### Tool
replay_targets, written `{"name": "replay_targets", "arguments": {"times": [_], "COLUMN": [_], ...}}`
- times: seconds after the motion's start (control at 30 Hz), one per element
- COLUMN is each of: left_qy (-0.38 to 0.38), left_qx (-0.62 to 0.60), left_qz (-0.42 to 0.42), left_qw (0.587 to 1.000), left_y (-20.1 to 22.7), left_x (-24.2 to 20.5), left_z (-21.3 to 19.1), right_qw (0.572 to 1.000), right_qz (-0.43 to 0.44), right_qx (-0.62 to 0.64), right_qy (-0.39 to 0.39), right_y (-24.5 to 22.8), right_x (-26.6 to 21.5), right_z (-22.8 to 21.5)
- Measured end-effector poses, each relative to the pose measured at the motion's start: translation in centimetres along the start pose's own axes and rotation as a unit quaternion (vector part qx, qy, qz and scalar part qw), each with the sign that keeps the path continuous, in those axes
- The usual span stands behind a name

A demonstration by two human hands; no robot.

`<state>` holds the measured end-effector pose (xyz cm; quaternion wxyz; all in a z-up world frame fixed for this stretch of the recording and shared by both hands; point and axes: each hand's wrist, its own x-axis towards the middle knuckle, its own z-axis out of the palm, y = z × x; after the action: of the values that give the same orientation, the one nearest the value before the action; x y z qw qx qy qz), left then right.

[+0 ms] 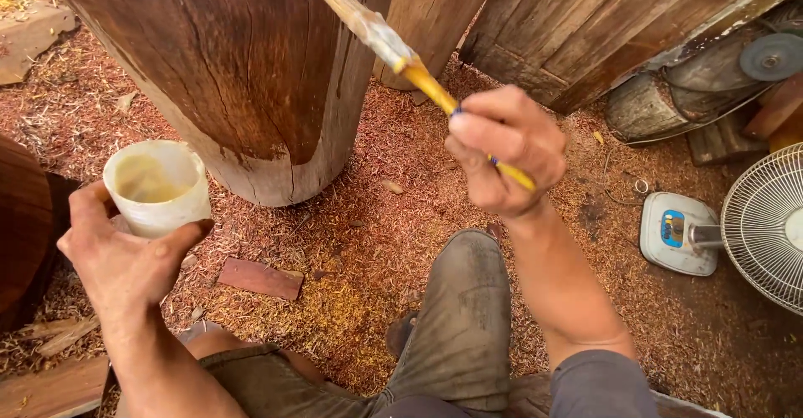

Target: Applying a liquid coating, likely varnish or glue, to the cut surfaces and sides of logs using a paintbrush.

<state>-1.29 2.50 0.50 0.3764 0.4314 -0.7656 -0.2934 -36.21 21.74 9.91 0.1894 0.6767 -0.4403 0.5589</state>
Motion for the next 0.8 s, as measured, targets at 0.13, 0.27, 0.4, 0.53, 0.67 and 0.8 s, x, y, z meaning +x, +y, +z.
{"name": "replay_targets", "arguments": {"times": [0.13, 0.27, 0.4, 0.53, 0.67, 0.8], "left_qy": [0.002, 0.004, -0.003, -0.015, -0.001, 0.006], "left_qx": [-0.015, -0.075, -0.073, -0.027, 0.009, -0.044], "left_qz": [0.04, 0.059, 0.005, 0.023, -0.02, 0.025], "left_qw": [0.999, 0.995, 0.997, 0.999, 1.0, 0.999], "left_y": [-0.5, 2.1, 2.8, -0.4, 0.7, 0.1], "left_x": [0.1, 0.6, 0.9, 0.1, 0.2, 0.1], "left_z": [-0.1, -0.1, -0.1, 0.5, 0.2, 0.3], "right_qw": [0.992, 0.993, 0.985, 0.976, 0.966, 0.977], "right_qz": [0.073, 0.094, 0.155, 0.125, 0.129, 0.124], "right_qx": [-0.063, -0.069, 0.008, 0.079, 0.133, 0.104], "right_qy": [0.079, 0.033, 0.071, 0.159, 0.179, 0.14], "right_y": [-0.4, -0.6, -1.8, -0.2, -0.1, -1.8], "right_x": [-6.1, -11.7, -10.6, -5.4, -5.2, -3.5], "right_z": [3.7, 6.8, 5.3, 4.6, 5.6, 4.3]}}
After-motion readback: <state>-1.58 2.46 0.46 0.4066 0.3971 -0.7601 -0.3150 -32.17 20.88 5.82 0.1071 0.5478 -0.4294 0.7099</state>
